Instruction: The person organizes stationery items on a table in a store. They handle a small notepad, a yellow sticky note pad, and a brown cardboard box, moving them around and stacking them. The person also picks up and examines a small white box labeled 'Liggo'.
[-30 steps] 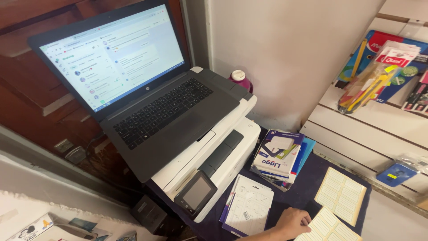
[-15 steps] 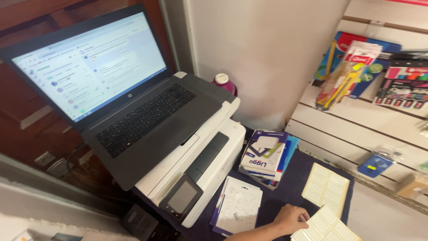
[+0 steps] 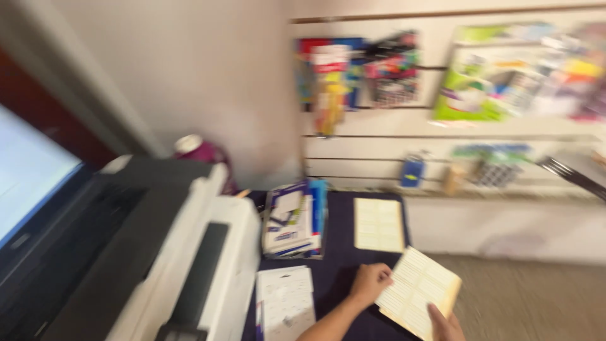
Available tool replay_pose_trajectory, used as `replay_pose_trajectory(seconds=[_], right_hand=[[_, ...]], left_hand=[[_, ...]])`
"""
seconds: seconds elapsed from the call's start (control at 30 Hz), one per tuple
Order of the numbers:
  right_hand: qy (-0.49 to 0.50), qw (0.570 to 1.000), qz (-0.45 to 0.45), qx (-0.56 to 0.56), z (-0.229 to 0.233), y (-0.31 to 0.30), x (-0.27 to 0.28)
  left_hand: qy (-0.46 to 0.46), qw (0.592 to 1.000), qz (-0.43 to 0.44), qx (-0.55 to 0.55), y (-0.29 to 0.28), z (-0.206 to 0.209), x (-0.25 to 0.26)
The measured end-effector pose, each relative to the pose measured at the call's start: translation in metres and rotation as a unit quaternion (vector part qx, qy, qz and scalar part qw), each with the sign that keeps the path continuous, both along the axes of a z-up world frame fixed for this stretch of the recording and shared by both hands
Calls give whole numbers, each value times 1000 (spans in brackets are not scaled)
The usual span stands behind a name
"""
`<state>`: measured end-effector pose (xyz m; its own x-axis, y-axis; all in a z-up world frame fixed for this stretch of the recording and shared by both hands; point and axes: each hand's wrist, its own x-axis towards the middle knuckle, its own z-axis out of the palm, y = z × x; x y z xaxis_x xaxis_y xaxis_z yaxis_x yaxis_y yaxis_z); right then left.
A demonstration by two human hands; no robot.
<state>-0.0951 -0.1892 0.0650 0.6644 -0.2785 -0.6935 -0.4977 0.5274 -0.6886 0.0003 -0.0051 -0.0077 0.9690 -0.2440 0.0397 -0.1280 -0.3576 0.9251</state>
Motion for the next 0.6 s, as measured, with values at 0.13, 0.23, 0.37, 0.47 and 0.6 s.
replay_pose_trajectory(seconds=[0.13,0.23,0.37,0.47,0.6], right_hand=[[-98,992,-54,51,-41,-13,-9],[-118,990,-64,40,-85,-27,-9],[-131,987,-48,82,-102,-27,-10],[-115,989,-38,85,-102,-24,-11],[-113,990,-23,77,-104,-24,-9]], left_hand=[[1,999,-33,14,-5,-1,2],[0,999,-39,27,-3,1,5],[-5,999,3,49,7,-2,21],[-21,996,74,41,19,-12,49],[20,980,199,3,33,-18,91]])
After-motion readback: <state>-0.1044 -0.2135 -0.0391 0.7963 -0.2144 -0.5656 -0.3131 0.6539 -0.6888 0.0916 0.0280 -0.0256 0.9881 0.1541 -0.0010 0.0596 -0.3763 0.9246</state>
